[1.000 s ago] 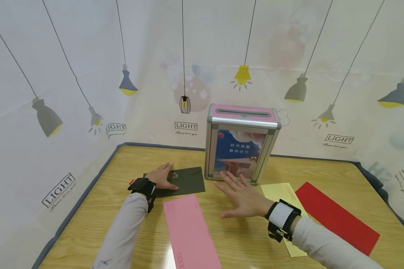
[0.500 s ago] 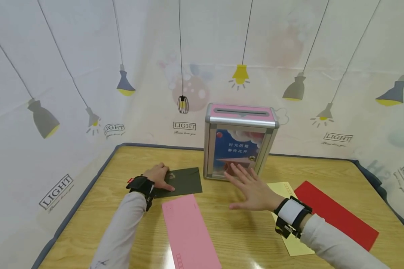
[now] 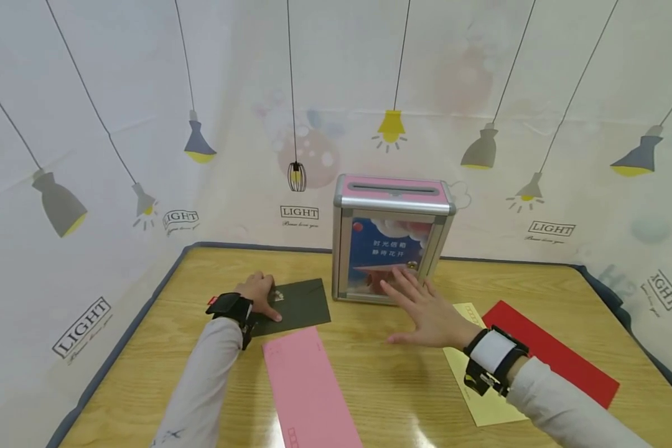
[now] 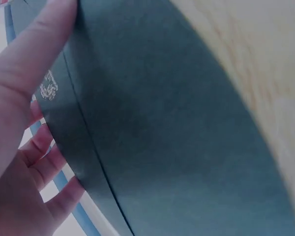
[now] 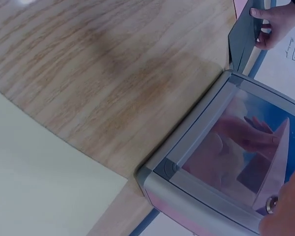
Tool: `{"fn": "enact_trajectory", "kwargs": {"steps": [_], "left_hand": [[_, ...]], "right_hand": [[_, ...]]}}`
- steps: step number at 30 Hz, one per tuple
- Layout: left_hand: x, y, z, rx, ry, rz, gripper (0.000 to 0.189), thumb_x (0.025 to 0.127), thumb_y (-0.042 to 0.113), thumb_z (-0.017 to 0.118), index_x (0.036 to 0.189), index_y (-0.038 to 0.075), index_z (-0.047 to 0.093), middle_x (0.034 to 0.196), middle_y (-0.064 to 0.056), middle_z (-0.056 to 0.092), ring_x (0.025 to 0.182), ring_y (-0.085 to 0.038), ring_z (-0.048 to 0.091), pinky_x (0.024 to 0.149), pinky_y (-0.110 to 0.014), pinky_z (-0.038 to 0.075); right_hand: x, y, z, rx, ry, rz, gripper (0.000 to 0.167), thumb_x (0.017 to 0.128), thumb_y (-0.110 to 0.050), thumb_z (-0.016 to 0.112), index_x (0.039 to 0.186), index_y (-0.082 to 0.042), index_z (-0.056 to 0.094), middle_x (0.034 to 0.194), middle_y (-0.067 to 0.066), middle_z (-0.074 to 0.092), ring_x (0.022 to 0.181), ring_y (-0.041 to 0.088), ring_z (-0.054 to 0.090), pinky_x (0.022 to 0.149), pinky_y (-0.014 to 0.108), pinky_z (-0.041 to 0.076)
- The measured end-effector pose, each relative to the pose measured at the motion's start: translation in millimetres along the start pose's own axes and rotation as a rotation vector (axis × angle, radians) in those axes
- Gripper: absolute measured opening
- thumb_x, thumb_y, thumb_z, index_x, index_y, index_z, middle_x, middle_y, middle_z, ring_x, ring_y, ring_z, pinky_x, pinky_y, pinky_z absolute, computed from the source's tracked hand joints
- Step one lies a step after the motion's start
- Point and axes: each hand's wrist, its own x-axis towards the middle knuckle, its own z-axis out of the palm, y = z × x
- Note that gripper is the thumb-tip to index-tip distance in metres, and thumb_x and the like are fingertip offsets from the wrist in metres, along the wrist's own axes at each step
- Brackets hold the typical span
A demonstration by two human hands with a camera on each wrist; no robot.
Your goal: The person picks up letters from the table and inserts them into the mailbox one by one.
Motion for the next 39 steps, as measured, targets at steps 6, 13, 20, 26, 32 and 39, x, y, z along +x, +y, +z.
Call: {"fn": "enact_trajectory", "kwargs": {"steps": [6, 13, 20, 26, 32, 39], "left_hand": [[-2.0, -4.7, -9.9, -0.068, 0.011, 0.080, 0.068, 0.063, 0.034, 0.082, 0.111, -0.004, 0.054, 0.100, -0.019, 0.050, 0.092, -0.032, 0.049, 0.082, -0.044, 0.043], [3.8, -16.1, -12.5, -0.112, 0.050, 0.199, 0.043, 0.075, 0.019, 0.075, 0.103, -0.005, 0.054, 0.094, -0.015, 0.056, 0.087, -0.027, 0.052, 0.077, -0.039, 0.043], [11.6, -32.4, -17.4, -0.230, 0.085, 0.296, 0.012, 0.084, 0.008, 0.062, 0.092, 0.001, 0.057, 0.085, -0.011, 0.058, 0.075, -0.024, 0.054, 0.068, -0.038, 0.043], [64.4, -93.1, 17.3, -0.290, 0.166, 0.416, 0.021, 0.090, 0.028, 0.057, 0.091, 0.008, 0.056, 0.080, -0.006, 0.055, 0.068, -0.019, 0.047, 0.062, -0.031, 0.039], [1.5, -42.3, -46.1, -0.349, 0.119, 0.261, 0.013, 0.090, 0.014, 0.055, 0.092, 0.001, 0.055, 0.081, -0.010, 0.053, 0.070, -0.022, 0.045, 0.065, -0.036, 0.036], [-30.1, -34.7, -74.2, -0.398, 0.237, 0.250, 0.011, 0.091, 0.007, 0.052, 0.093, -0.004, 0.052, 0.083, -0.014, 0.054, 0.071, -0.021, 0.045, 0.066, -0.035, 0.036]], "right_hand": [[-0.8, 5.2, -14.0, 0.022, 0.012, 0.047, 0.095, 0.076, -0.073, 0.043, 0.147, -0.019, 0.011, 0.151, 0.018, 0.005, 0.137, 0.037, 0.005, 0.103, 0.063, 0.010], [-1.7, 8.8, -25.1, -0.028, 0.029, 0.072, 0.097, 0.076, -0.070, 0.049, 0.148, -0.018, 0.010, 0.151, 0.016, 0.003, 0.138, 0.033, 0.002, 0.105, 0.060, 0.007], [-4.2, 12.0, -33.6, -0.004, 0.051, 0.057, 0.097, 0.076, -0.068, 0.051, 0.148, -0.019, 0.007, 0.151, 0.018, 0.002, 0.138, 0.034, 0.001, 0.104, 0.061, 0.005], [-3.1, 16.8, -45.9, -0.054, 0.074, 0.071, 0.100, 0.075, -0.067, 0.053, 0.148, -0.020, 0.003, 0.151, 0.018, 0.006, 0.138, 0.032, 0.001, 0.105, 0.060, 0.005], [-1.7, 20.0, -56.6, -0.066, 0.111, 0.054, 0.100, 0.075, -0.074, 0.043, 0.148, -0.019, 0.002, 0.152, 0.016, 0.002, 0.138, 0.032, 0.000, 0.104, 0.062, 0.007], [1.6, 25.0, -68.9, -0.086, 0.207, 0.029, 0.102, 0.074, -0.079, 0.036, 0.148, -0.015, 0.007, 0.152, 0.015, 0.001, 0.138, 0.031, 0.000, 0.102, 0.063, 0.010]]}}
